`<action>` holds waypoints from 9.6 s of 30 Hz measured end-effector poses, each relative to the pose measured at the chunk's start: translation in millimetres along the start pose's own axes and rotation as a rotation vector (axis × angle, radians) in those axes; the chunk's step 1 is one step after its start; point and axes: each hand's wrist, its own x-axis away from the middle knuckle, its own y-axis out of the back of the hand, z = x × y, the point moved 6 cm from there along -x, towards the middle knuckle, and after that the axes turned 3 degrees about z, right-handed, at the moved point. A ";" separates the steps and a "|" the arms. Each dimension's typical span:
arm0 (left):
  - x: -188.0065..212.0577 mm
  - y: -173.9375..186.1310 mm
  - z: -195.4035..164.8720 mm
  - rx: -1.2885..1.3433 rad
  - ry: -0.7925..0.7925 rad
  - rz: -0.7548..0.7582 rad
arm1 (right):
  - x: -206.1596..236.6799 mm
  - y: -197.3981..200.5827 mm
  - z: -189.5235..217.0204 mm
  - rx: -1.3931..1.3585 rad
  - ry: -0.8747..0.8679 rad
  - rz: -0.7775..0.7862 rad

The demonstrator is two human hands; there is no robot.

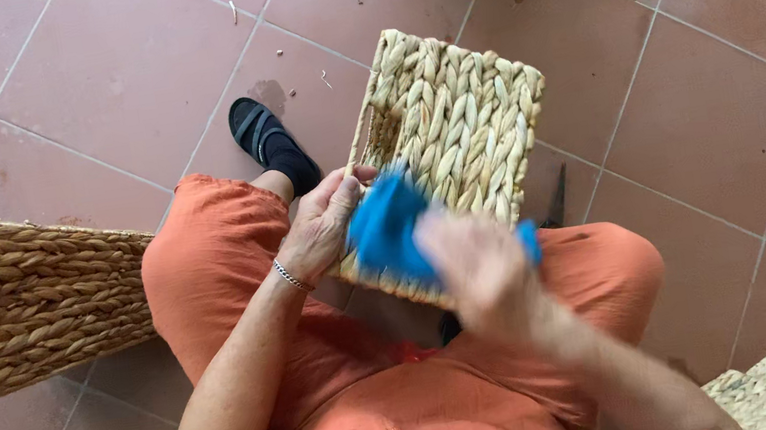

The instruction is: The person sits on the floor and wipes woven water-hyacinth storage baskets one at a time with a blue cloth, turning each basket to clean its sides, top and interior, then sets it aside and reaches for the next basket.

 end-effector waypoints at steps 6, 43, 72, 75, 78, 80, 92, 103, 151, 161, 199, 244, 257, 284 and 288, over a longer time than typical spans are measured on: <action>-3.7 -3.8 3.1 -0.013 -0.082 0.017 | 10.1 -13.6 -27.3 0.032 0.047 -0.020; -3.1 -7.9 8.6 0.186 -0.005 0.024 | 39.9 8.1 -15.5 0.078 -0.137 0.130; -1.5 -12.5 5.7 0.236 -0.021 0.054 | 19.9 -15.7 -125.0 0.295 -0.387 0.110; -1.7 -12.1 6.5 0.194 -0.015 0.044 | 10.2 -20.3 -168.5 0.337 -0.416 0.048; -2.7 -11.7 3.5 0.202 -0.018 0.036 | -9.9 -15.9 -179.6 0.379 -0.401 -0.066; -0.9 -10.2 0.7 0.193 -0.023 0.021 | -15.9 -14.5 -160.6 0.350 -0.441 -0.047; 2.7 -10.2 1.3 0.007 -0.052 0.009 | 49.0 1.4 -37.1 0.192 -0.070 0.124; 8.9 -7.8 0.1 0.151 0.023 -0.017 | -10.7 -10.9 -109.4 0.419 -0.280 -0.005; -78.7 -30.8 -2.0 0.153 -0.014 0.266 | 145.7 -30.4 -224.5 -0.842 -0.901 -0.620; 7.3 48.6 103.6 0.112 0.143 -0.175 | 143.6 -85.3 -138.9 -0.834 -0.851 0.070; 34.5 54.9 188.0 -0.086 0.219 -0.439 | 65.2 -158.7 -88.7 0.136 0.013 0.091; 31.4 65.1 182.7 -0.167 0.158 -0.451 | 38.9 -167.5 -183.7 0.423 -0.034 -0.032; 29.9 76.3 209.4 -0.024 0.297 -0.415 | 72.6 -150.5 -26.1 0.039 0.130 0.121; 25.4 70.4 202.2 -0.165 0.288 -0.431 | 89.2 -127.0 -29.5 -0.154 0.260 0.208; 21.9 75.4 194.8 -0.252 0.237 -0.437 | 55.0 -149.5 -163.9 0.172 0.060 0.109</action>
